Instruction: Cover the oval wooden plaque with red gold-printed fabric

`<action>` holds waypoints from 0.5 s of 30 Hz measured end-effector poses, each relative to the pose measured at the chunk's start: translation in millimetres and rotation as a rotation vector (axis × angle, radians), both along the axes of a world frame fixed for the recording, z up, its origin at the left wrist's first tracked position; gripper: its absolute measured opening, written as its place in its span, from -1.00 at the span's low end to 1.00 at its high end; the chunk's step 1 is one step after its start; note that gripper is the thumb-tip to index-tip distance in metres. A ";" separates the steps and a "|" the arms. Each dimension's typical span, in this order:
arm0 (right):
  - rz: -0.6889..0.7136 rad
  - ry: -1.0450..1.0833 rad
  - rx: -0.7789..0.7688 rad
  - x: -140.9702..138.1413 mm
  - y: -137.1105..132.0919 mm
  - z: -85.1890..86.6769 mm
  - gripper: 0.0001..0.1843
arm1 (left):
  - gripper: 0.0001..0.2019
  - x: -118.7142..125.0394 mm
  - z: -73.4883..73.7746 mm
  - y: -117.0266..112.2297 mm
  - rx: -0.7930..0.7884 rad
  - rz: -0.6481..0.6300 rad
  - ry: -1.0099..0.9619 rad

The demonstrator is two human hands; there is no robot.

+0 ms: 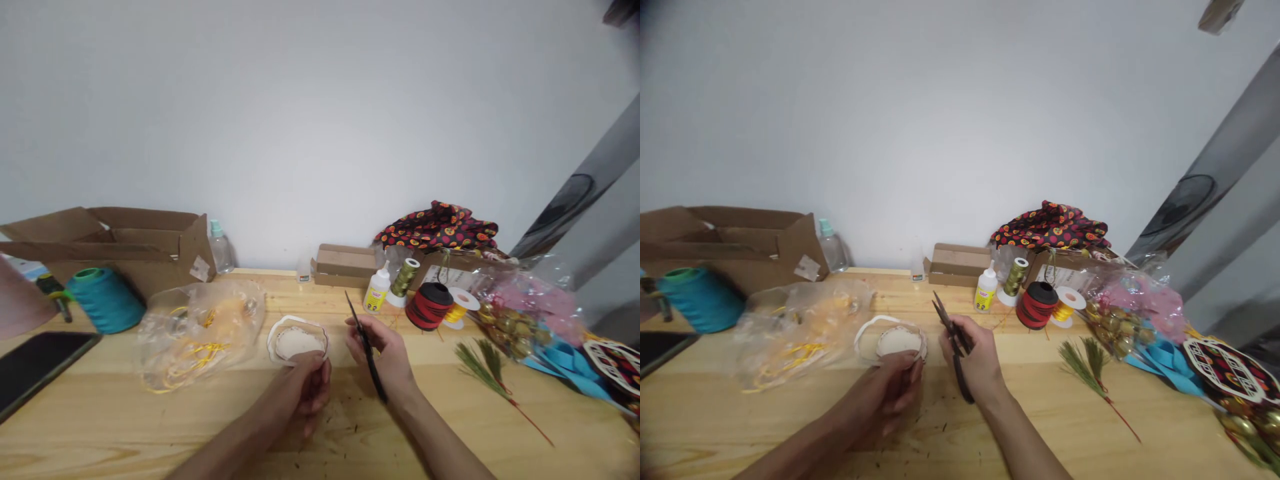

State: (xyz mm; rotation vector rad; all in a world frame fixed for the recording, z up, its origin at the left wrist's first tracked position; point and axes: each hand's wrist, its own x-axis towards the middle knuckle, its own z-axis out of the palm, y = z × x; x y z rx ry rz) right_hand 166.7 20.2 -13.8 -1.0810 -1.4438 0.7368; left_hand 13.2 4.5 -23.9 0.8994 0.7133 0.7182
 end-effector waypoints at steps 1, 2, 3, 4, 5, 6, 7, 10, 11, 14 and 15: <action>0.027 0.000 -0.005 -1.5 -0.8 0.1 -0.80 | -0.74 0.3 -0.1 0.1 -0.006 -0.004 -0.011; 0.046 0.006 -0.010 -2.6 -1.4 0.4 -0.79 | -0.74 0.6 -0.1 0.0 -0.006 -0.006 -0.016; 0.057 0.016 -0.016 -3.5 -2.1 0.8 -0.78 | -0.73 1.0 -0.1 -0.2 -0.003 -0.006 -0.019; 0.062 0.025 -0.023 -4.3 -2.9 1.1 -0.78 | -0.73 1.4 0.0 -0.6 0.006 -0.003 -0.017; 0.068 0.029 -0.030 -5.1 -3.8 1.3 -0.78 | -0.73 1.8 0.1 -1.0 0.019 0.001 -0.008; 0.076 0.025 -0.036 -6.1 -4.8 0.9 -0.79 | -0.73 2.0 0.2 -1.5 0.041 0.008 0.009; 0.089 0.014 -0.041 -7.5 -5.9 -0.1 -0.80 | -0.73 2.1 0.5 -1.9 0.068 0.021 0.037; 0.136 -0.041 -0.030 -13.6 -7.5 -7.7 -0.82 | -0.71 1.6 2.0 -3.1 0.141 0.063 0.156; 0.145 -0.062 -0.016 -15.7 -7.0 -10.6 -0.81 | -0.70 1.3 2.7 -3.3 0.151 0.073 0.184; 0.125 -0.125 0.027 -17.8 -4.3 -11.0 -0.81 | -0.70 0.7 4.7 -3.8 0.152 0.075 0.204; 0.111 -0.151 0.035 -15.4 -4.8 -6.3 -0.81 | -0.70 0.5 5.0 -3.9 0.151 0.073 0.196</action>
